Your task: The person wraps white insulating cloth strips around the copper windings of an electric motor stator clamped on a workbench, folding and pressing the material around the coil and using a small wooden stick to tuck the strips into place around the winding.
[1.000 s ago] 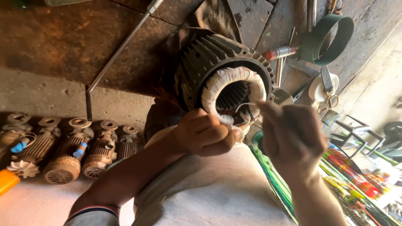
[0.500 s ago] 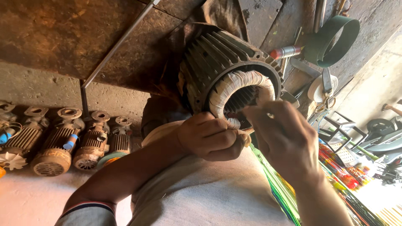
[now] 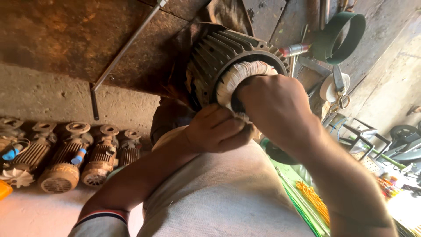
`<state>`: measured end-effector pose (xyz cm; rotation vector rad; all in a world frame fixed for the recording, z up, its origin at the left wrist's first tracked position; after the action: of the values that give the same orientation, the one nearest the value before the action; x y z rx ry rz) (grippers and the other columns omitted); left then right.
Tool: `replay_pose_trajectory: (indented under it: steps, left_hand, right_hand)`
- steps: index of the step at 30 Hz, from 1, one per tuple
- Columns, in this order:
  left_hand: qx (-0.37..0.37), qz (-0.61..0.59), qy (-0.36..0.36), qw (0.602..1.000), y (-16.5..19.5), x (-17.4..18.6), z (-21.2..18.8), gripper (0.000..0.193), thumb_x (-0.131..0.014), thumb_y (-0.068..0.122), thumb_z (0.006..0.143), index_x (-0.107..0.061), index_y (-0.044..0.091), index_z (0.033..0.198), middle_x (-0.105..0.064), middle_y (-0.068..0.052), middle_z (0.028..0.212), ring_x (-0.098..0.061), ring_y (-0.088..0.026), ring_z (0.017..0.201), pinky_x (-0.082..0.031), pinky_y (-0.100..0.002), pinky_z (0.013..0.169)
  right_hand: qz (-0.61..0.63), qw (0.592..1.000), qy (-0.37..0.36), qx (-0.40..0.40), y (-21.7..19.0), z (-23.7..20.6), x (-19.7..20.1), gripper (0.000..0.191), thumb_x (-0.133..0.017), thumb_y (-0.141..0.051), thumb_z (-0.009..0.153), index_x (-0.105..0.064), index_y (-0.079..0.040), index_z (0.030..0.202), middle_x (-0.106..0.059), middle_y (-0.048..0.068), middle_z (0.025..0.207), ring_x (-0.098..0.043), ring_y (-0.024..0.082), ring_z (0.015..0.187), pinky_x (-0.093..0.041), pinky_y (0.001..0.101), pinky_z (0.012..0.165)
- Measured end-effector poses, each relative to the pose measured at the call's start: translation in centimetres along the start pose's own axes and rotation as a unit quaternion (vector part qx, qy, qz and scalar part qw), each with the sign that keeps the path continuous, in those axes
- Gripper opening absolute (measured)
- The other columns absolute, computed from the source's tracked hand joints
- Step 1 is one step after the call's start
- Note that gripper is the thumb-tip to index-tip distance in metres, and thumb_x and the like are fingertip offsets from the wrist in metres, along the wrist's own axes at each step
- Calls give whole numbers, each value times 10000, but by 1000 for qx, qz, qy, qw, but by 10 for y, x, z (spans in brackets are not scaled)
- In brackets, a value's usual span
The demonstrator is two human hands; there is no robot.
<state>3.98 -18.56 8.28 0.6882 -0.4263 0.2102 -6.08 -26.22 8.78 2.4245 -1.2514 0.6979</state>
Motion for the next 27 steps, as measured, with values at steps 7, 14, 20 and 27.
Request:
replay_pose_trajectory:
  steps: [7, 14, 20, 27]
  left_hand:
    - [44, 10, 22, 999, 8, -5, -3, 188, -746, 198, 1006, -660, 83, 1127, -570, -49, 1018, -584, -171, 891, -521, -334, 765]
    - [129, 0, -44, 991, 17, 1, 14, 211, -784, 147, 899, -631, 110, 1039, -562, -35, 949, -632, -206, 893, -529, -366, 785]
    - [215, -77, -58, 972, 26, 12, 45, 209, -786, 119, 905, -618, 96, 1028, -605, -46, 993, -678, -239, 871, -558, -380, 779]
    - [222, -67, -97, 968, 29, 12, 55, 193, -766, 200, 956, -601, 100, 966, -623, -65, 833, -673, -288, 796, -542, -421, 720]
  right_hand:
    - [80, 966, 221, 112, -7, -40, 35, 75, -651, -44, 864, -685, -26, 928, -656, 71, 840, -699, 196, 674, -558, 334, 555]
    - [145, 970, 182, 75, -3, -48, 18, 134, -685, -55, 856, -737, -142, 943, -680, 55, 983, -688, 232, 853, -558, 400, 714]
    - [133, 825, 548, -14, 14, -157, 23, 272, -807, -200, 837, -685, -55, 1034, -658, 104, 1023, -647, 275, 983, -551, 419, 882]
    - [237, 824, 506, -97, 18, -153, -51, 177, -806, -180, 949, -680, -120, 1058, -708, 90, 962, -684, 239, 896, -575, 409, 817]
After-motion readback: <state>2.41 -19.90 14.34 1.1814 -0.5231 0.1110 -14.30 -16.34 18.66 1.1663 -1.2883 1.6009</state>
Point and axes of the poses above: each hand's wrist, its own z-axis towards the middle knuckle, its own x-axis out of the back of the hand, y = z × x, the point moved 7 cm from there along z, towards the middle knuckle
